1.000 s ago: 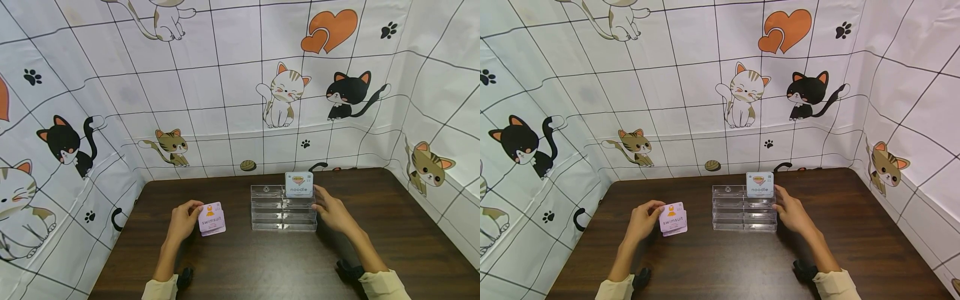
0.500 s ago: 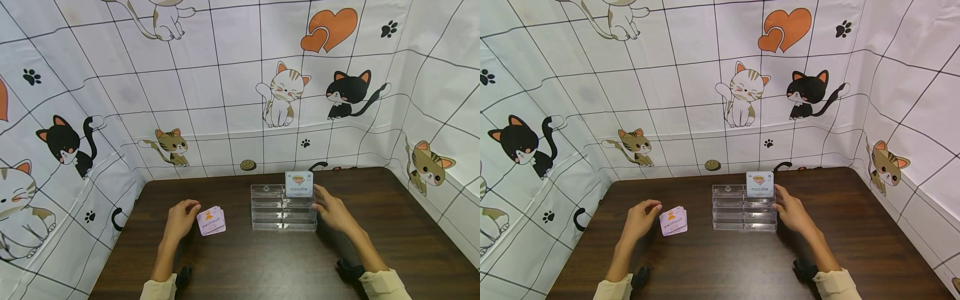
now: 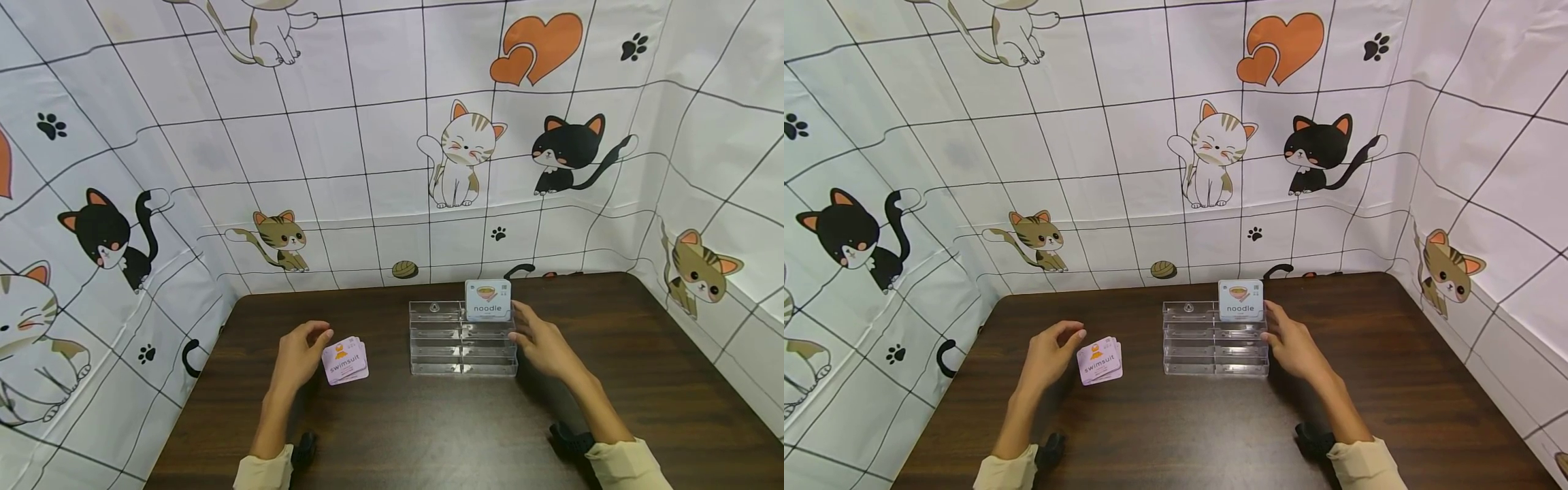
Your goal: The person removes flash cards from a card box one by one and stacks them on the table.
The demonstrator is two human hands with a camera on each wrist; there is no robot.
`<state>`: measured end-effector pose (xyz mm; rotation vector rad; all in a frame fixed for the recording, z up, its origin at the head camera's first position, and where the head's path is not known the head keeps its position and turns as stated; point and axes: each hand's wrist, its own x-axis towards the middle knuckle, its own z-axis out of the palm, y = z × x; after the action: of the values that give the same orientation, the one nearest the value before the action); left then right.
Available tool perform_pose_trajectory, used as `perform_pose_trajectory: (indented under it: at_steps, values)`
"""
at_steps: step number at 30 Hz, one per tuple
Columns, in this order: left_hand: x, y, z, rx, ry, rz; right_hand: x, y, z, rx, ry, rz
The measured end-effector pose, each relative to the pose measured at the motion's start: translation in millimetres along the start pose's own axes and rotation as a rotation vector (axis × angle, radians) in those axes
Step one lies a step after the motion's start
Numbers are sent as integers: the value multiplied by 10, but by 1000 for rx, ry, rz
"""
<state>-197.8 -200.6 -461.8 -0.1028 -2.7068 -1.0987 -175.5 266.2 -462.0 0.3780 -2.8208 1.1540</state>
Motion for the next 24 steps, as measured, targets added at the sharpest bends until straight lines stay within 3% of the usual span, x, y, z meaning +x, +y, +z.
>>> perform_pose_trajectory:
  at_steps: [24]
  values:
    - [83,529,336,-112,-30,132,-3,-8,-11,20,-10,-8]
